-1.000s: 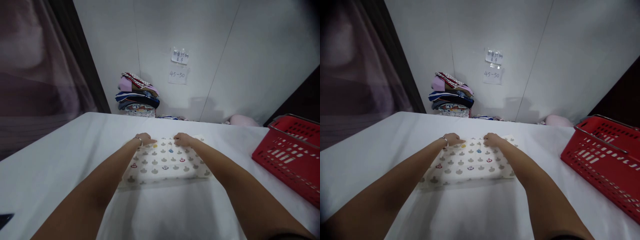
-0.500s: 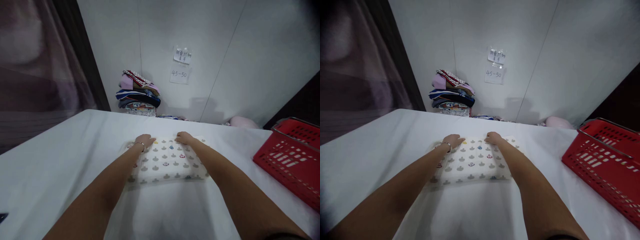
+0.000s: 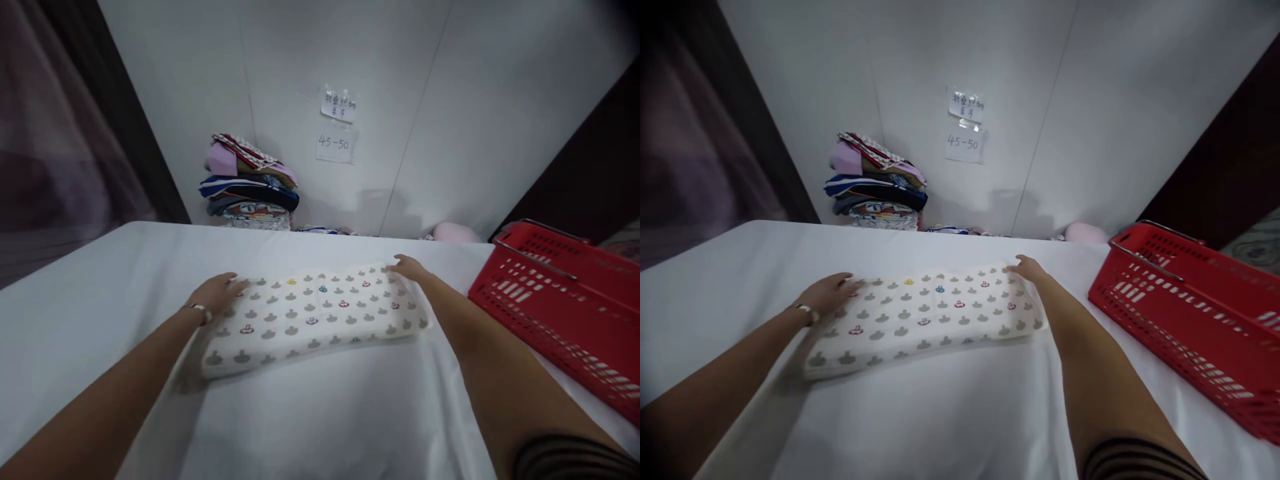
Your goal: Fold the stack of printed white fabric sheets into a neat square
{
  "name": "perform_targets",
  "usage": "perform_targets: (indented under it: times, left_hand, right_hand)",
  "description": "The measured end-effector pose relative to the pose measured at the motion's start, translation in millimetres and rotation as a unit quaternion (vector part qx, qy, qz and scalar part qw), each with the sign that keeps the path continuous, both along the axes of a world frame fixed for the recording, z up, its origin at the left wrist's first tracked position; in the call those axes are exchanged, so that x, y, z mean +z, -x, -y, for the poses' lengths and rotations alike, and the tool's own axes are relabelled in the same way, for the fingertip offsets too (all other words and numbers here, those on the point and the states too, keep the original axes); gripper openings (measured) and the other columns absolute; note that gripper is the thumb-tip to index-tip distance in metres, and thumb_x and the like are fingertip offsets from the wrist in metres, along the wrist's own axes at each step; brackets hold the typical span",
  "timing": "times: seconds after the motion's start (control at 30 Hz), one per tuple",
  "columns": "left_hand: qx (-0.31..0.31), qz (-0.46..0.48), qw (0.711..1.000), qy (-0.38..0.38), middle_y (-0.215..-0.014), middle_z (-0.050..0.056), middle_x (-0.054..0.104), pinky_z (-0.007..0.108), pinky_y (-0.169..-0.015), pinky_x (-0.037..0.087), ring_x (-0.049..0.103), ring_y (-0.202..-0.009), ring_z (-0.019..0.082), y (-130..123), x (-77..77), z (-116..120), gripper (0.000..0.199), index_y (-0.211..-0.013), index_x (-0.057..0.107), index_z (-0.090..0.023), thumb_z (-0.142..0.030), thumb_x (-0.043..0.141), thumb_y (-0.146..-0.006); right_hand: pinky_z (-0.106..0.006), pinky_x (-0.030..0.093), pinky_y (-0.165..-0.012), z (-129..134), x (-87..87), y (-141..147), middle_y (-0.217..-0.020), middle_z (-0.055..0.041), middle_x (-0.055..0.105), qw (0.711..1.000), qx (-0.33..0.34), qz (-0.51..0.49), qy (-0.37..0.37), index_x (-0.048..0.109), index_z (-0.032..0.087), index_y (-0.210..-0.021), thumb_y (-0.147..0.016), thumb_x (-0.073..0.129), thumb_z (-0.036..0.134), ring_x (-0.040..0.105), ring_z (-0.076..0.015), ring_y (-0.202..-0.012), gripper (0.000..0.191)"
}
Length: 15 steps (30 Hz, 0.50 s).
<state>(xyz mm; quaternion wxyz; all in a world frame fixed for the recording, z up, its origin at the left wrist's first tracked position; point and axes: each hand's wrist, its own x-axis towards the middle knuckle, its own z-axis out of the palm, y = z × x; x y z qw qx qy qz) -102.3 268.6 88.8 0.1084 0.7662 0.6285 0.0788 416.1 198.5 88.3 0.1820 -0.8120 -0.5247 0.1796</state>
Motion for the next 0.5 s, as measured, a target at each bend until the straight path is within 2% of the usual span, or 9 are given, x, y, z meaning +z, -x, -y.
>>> perform_targets:
  times: [0.1,0.23,0.3,0.4,0.5]
  left_hand:
    - [0.046,0.034,0.998,0.025,-0.116,0.012,0.057,0.029,-0.078,0.044,0.058,-0.093,0.021,25,3.7,36,0.067,-0.127,0.041,-0.010,-0.056,0.035,-0.078]
    - [0.108,0.064,0.992,0.033,-0.112,0.007,0.058,0.030,-0.073,0.046,0.059,-0.087,0.020,42,1.1,99,0.068,-0.123,0.043,-0.017,-0.063,0.036,-0.073]
    - [0.138,0.088,0.985,0.052,-0.109,0.005,0.060,0.031,-0.072,0.047,0.060,-0.086,0.021,44,-2.8,125,0.070,-0.121,0.044,-0.020,-0.067,0.035,-0.070]
    - [0.173,0.133,0.971,0.096,-0.103,0.003,0.063,0.033,-0.076,0.047,0.060,-0.088,0.022,42,-5.3,149,0.071,-0.118,0.047,-0.022,-0.071,0.033,-0.069]
    - [0.209,0.160,0.961,0.091,-0.103,0.004,0.063,0.034,-0.077,0.047,0.060,-0.090,0.023,34,-1.7,157,0.069,-0.115,0.049,-0.022,-0.071,0.035,-0.068]
  right_hand:
    - [-0.027,0.046,-0.063,39,-12.9,-7,-0.100,-0.0124,0.064,0.993,-0.069,-0.088,-0.043,0.050,0.013,-0.121,-0.076,0.057,0.043,0.061,-0.0174,-0.073,0.055]
    - [-0.025,0.045,-0.063,99,-32.8,2,-0.085,-0.0078,0.066,0.993,-0.060,-0.089,-0.058,0.063,0.012,-0.099,-0.073,0.058,0.042,0.060,-0.0172,-0.073,0.040]
    - [-0.025,0.043,-0.062,125,-39.3,7,-0.081,-0.0054,0.066,0.990,-0.066,-0.100,-0.080,0.064,0.013,-0.096,-0.071,0.059,0.044,0.059,-0.0169,-0.072,0.040]
    - [-0.024,0.043,-0.061,150,-42.9,15,-0.078,-0.0029,0.065,0.982,-0.071,-0.138,-0.108,0.064,0.014,-0.094,-0.070,0.059,0.041,0.058,-0.0159,-0.070,0.036]
    - [-0.024,0.042,-0.060,156,-42.0,21,-0.074,-0.0014,0.063,0.975,-0.074,-0.174,-0.120,0.062,0.015,-0.101,-0.069,0.062,0.037,0.057,-0.0152,-0.067,0.039]
